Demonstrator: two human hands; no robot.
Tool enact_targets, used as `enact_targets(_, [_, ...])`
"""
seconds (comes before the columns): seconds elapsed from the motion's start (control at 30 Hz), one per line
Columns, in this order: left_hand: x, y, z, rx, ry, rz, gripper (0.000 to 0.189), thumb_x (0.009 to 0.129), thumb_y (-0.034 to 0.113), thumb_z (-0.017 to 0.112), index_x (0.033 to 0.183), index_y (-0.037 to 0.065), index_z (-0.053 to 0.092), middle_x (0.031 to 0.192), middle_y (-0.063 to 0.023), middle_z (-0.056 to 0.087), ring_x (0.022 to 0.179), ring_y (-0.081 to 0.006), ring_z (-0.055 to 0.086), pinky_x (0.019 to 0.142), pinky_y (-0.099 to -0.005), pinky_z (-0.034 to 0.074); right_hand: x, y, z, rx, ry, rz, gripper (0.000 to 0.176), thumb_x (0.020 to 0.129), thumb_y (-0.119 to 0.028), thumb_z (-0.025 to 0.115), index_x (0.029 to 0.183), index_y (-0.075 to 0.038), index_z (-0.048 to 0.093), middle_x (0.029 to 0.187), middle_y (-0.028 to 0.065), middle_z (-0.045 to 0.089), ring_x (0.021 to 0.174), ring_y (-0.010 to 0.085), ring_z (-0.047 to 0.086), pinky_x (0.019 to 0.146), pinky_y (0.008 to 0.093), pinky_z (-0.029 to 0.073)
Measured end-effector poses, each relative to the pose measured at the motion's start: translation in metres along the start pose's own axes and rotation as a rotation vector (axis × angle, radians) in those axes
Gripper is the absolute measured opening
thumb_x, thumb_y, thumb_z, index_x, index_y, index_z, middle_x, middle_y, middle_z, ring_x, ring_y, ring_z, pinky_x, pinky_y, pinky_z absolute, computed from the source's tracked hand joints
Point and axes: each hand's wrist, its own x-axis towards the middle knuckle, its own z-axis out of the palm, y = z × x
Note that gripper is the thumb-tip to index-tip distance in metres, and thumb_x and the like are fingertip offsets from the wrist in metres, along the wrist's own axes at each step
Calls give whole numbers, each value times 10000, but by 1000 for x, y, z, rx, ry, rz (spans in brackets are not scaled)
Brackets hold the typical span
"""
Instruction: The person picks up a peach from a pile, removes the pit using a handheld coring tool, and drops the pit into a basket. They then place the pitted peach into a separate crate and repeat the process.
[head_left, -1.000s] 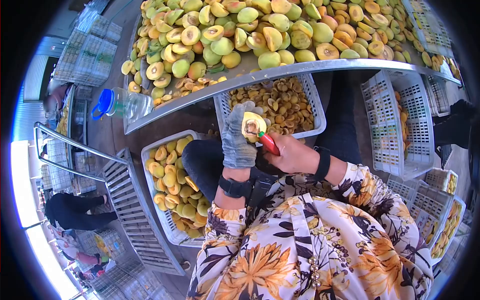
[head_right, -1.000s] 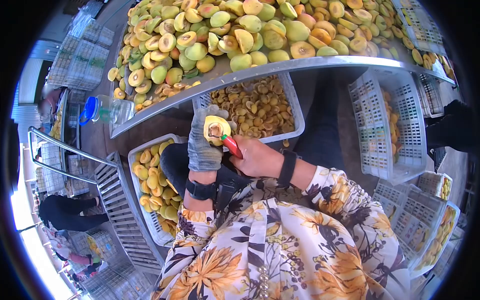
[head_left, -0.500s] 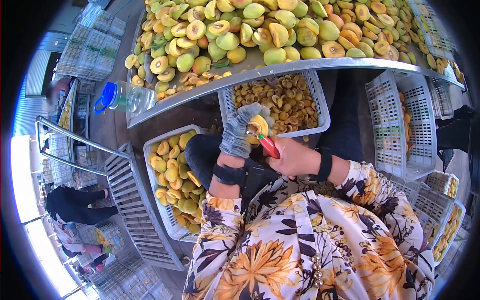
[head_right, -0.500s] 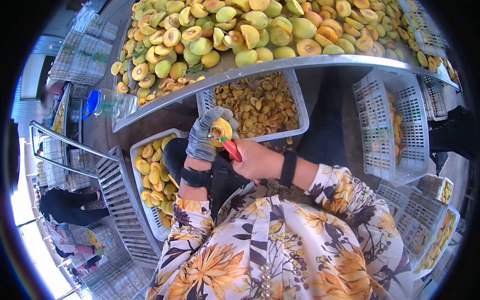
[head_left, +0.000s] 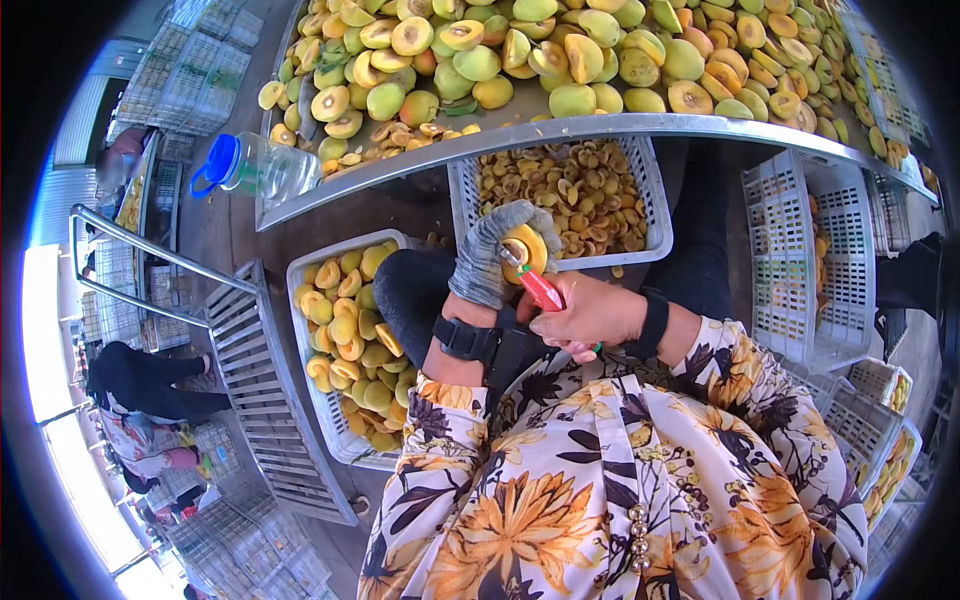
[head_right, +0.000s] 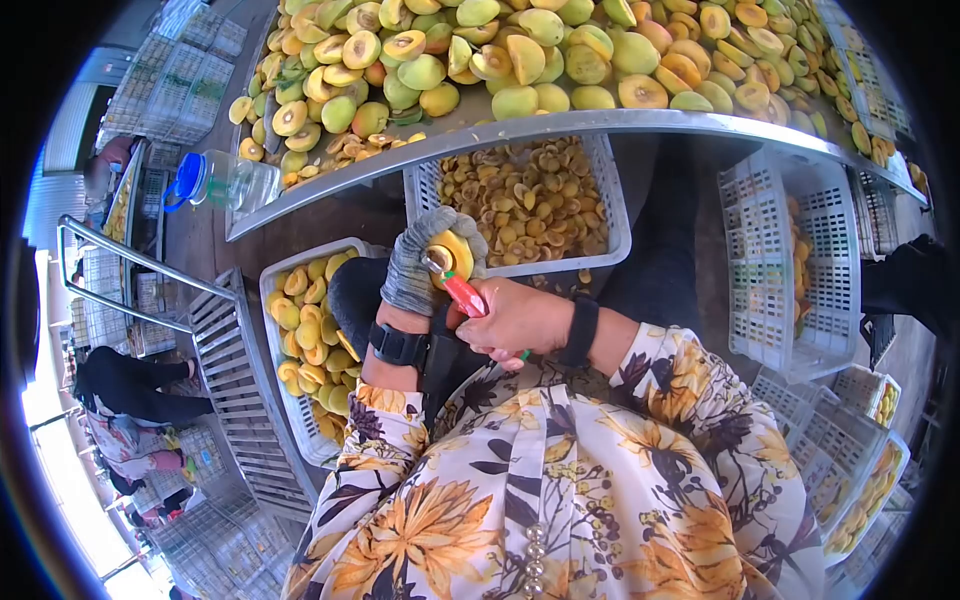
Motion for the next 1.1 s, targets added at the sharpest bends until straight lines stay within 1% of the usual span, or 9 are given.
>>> enact_targets(0.23, [18, -10, -2, 393, 231, 600, 319, 799, 328, 622, 852, 15, 594, 703, -81, 612, 615, -186, 614, 507, -282, 512, 6, 3, -20, 396, -272, 53, 194, 856, -74, 480, 1044, -39, 452, 543, -18, 375, 351, 23, 294, 300, 185, 276])
enact_targets(0.37, [25, -7, 2, -65, 288, 350, 434, 831, 287, 586, 1212, 179, 409, 778, -87, 592, 580, -223, 599, 470, -315, 507, 6, -1, -26, 460, -257, 45, 209, 833, -49, 501, 1037, -42, 454, 520, -13, 366, 342, 29, 311, 295, 192, 279])
enact_targets(0.5, [24, 9, -14, -152, 310, 226, 476, 794, 564, 503, 998, 135, 524, 817, -72, 588, 601, -263, 599, 434, -351, 491, -7, -9, -21, 247, -403, -98, 189, 848, -44, 488, 1032, -44, 445, 541, -16, 376, 331, 27, 299, 295, 194, 259])
enact_targets(0.63, [5, 23, -24, -38, 322, 358, 488, 834, 555, 434, 988, 106, 546, 806, -97, 612, 606, -266, 598, 450, -297, 464, -4, -17, -54, 412, -151, -245, 202, 833, -60, 508, 1021, -24, 441, 579, 36, 464, 335, 80, 397, 293, 230, 297])
enact_targets(0.73, [-30, 34, -43, 105, 454, 565, 462, 840, 495, 470, 1045, 86, 532, 832, -112, 610, 664, -266, 609, 498, -277, 474, 35, 18, -87, -663, 374, 24, 286, 792, -118, 571, 1002, 7, 423, 628, 96, 532, 349, 158, 471, 323, 284, 364])
enact_targets(0.83, [-99, 40, -117, 283, 498, 749, 353, 824, 361, 573, 1063, 101, 568, 872, -100, 624, 876, -264, 599, 697, -377, 518, 38, 49, -116, -1340, 668, -620, 438, 758, -205, 607, 1067, 16, 389, 670, 131, 553, 385, 178, 524, 339, 294, 409])
enact_targets(0.9, [-136, 54, -200, 832, 871, 503, 377, 798, 368, 600, 1057, 93, 598, 934, -107, 630, 908, -264, 593, 762, -336, 487, 12, 8, -78, -794, 621, -64, 482, 729, -222, 628, 1069, 12, 380, 735, 191, 565, 497, 267, 585, 446, 354, 464])
enact_targets(0.97, [-149, 66, -145, 1730, 1243, -6, 394, 775, 361, 625, 1048, 78, 612, 974, -128, 628, 916, -263, 591, 822, -311, 446, 15, 12, -78, -753, 637, -62, 475, 720, -209, 634, 1067, -3, 385, 741, 214, 564, 630, 342, 593, 590, 399, 479])
enact_targets(1.1, [-96, 106, -118, 1652, 938, 702, 433, 727, 390, 658, 1021, 75, 613, 1063, -154, 589, 961, -289, 569, 839, -350, 435, 29, 30, -77, -1047, 773, -491, 459, 705, -208, 657, 1046, -10, 422, 686, 211, 564, 666, 390, 568, 611, 414, 459])
